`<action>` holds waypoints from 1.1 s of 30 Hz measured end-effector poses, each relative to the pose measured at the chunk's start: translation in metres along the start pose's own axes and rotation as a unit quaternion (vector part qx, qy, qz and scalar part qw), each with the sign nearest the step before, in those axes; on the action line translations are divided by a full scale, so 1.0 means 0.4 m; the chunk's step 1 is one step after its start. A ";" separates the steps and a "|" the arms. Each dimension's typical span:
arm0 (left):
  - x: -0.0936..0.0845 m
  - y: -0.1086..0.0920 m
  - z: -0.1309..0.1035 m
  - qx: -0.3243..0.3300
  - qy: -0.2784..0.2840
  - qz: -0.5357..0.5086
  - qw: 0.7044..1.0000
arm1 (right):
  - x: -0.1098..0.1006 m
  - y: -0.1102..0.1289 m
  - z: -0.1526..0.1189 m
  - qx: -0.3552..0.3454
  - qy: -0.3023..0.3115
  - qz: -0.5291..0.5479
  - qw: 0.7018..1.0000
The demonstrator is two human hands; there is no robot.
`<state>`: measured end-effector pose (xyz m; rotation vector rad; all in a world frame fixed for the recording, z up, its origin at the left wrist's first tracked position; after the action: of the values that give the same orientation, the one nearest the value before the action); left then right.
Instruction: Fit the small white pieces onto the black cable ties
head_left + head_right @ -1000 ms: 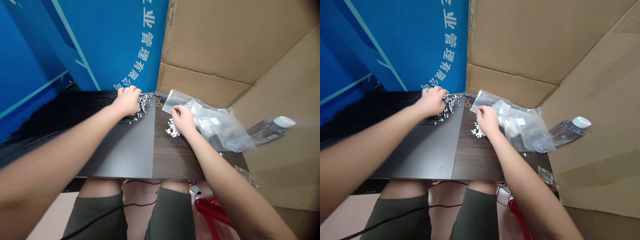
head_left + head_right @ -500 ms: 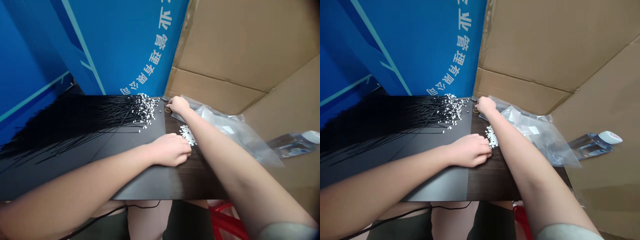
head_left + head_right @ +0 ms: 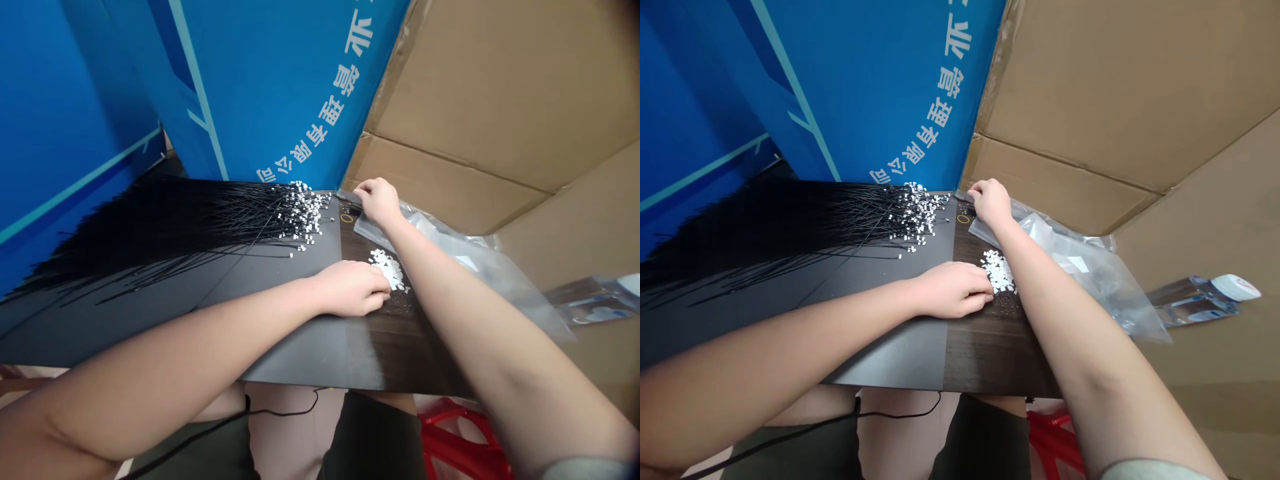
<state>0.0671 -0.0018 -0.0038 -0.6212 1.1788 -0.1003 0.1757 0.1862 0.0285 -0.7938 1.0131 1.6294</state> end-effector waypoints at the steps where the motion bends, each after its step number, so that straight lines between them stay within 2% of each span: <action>1: -0.001 0.001 0.001 -0.002 -0.002 -0.001 1.000 | -0.009 0.003 -0.001 -0.005 -0.014 0.010 1.000; 8: -0.007 0.005 -0.001 -0.017 -0.011 -0.019 1.000 | -0.060 0.012 -0.011 -0.034 -0.048 0.054 0.997; 15: -0.009 0.007 0.000 -0.014 -0.016 -0.021 1.000 | -0.072 -0.025 -0.007 0.025 -0.008 0.194 0.981; 22: -0.015 0.023 -0.004 -0.013 -0.040 -0.034 0.999 | -0.112 -0.013 -0.010 0.027 -0.022 0.272 0.962; 28: -0.038 0.042 -0.008 -0.045 -0.067 -0.036 0.996 | -0.154 0.015 -0.013 -0.013 -0.040 0.220 0.975; 33: -0.048 0.036 -0.007 -0.048 -0.072 -0.045 0.995 | -0.097 0.012 -0.024 -0.008 -0.007 0.177 0.984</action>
<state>0.0536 0.0165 0.0043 -0.7542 1.0196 -0.0751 0.1818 0.1611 0.0592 -0.6359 1.1822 1.9417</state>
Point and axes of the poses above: each hand's wrist, its own z-axis towards the middle knuckle, its own x-axis out of the palm, y = z × x, the point moved 6 cm from there along z, towards the middle knuckle, and after that the axes turned 7 degrees about -z, right-handed, at the moved point
